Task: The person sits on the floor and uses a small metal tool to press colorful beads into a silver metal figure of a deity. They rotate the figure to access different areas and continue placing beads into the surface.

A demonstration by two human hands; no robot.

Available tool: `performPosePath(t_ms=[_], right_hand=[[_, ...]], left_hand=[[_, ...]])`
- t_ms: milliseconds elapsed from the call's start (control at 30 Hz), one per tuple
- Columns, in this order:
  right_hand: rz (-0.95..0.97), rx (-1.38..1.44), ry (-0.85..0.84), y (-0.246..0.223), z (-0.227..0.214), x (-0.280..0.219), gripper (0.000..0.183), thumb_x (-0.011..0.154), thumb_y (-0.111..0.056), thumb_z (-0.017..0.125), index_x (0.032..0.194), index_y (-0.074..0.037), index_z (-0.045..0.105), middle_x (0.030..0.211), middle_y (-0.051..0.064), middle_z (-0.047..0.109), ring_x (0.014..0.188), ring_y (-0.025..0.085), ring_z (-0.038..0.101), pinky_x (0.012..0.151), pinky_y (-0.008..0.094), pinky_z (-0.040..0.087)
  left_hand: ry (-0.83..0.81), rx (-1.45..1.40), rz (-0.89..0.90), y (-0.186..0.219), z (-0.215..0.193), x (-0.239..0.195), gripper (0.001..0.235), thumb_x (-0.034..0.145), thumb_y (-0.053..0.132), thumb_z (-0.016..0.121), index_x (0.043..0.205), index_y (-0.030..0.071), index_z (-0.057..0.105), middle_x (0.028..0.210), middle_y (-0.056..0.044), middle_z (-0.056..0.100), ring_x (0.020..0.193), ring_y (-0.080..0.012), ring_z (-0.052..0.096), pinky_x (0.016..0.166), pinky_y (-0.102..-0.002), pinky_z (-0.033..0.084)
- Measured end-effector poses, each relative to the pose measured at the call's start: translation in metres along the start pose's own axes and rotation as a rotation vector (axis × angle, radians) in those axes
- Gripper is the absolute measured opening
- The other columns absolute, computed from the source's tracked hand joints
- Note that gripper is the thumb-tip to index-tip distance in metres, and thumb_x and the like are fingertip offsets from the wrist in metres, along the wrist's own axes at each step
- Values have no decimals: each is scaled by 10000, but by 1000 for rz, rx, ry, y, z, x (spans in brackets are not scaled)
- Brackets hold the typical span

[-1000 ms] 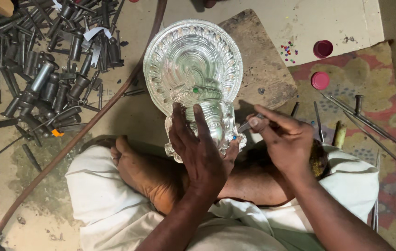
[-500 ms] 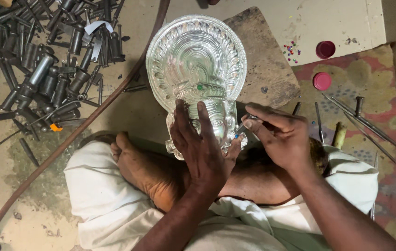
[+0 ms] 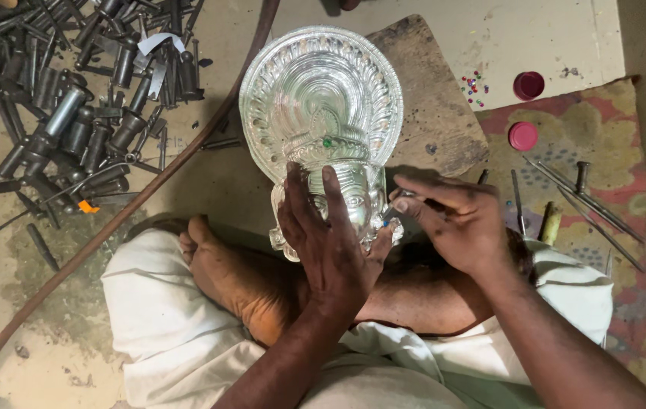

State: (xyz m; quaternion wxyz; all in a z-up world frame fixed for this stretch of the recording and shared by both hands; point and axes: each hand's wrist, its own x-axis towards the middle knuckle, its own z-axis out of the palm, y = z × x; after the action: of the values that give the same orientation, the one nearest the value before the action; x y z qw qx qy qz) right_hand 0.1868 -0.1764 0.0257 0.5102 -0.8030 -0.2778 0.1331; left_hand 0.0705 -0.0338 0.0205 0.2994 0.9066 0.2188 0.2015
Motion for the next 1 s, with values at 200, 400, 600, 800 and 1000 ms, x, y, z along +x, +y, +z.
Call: performPosePath(t_ms=[200, 400, 600, 800, 1000], right_hand=[[372, 209, 267, -7, -1, -8, 308, 945, -50, 761, 1245, 13, 735, 984, 104, 779, 850, 126, 748, 620, 258, 497], [487, 395, 458, 2, 17, -33, 262, 938, 5, 739, 1191, 75, 728, 896, 94, 758, 759, 129, 731, 657, 231, 535], [390, 553, 463, 19, 32, -42, 269, 910, 48, 713, 1175, 98, 712, 877, 98, 746, 759, 135, 737, 729, 245, 609], [287, 386, 404, 20, 28, -41, 239, 921, 52, 719, 1158, 77, 728, 906, 97, 770, 769, 122, 746, 752, 247, 626], [253, 366, 377, 16, 29, -41, 296, 924, 57, 740, 1220, 67, 730, 902, 105, 736, 777, 98, 698, 719, 228, 570]], left_hand=[[68, -46, 73, -1, -3, -1, 1198, 684, 308, 925, 1591, 18, 198, 1617, -380, 179, 1473, -538, 315, 1207, -650, 235], [122, -50, 125, -4, 2, -4, 1143, 803, 382, 883, 1612, 14, 165, 1655, -332, 191, 1495, -518, 313, 1223, -652, 250], [100, 9, 126, -8, 9, -5, 1140, 804, 406, 839, 1625, 38, 139, 1673, -309, 191, 1522, -514, 297, 1223, -657, 239], [103, -2, 126, -9, 10, -8, 1142, 812, 420, 837, 1631, 58, 129, 1673, -309, 184, 1519, -512, 291, 1216, -658, 234], [96, 5, 145, -9, 8, -6, 1129, 828, 383, 831, 1635, 56, 113, 1673, -321, 180, 1516, -502, 309, 1215, -655, 242]])
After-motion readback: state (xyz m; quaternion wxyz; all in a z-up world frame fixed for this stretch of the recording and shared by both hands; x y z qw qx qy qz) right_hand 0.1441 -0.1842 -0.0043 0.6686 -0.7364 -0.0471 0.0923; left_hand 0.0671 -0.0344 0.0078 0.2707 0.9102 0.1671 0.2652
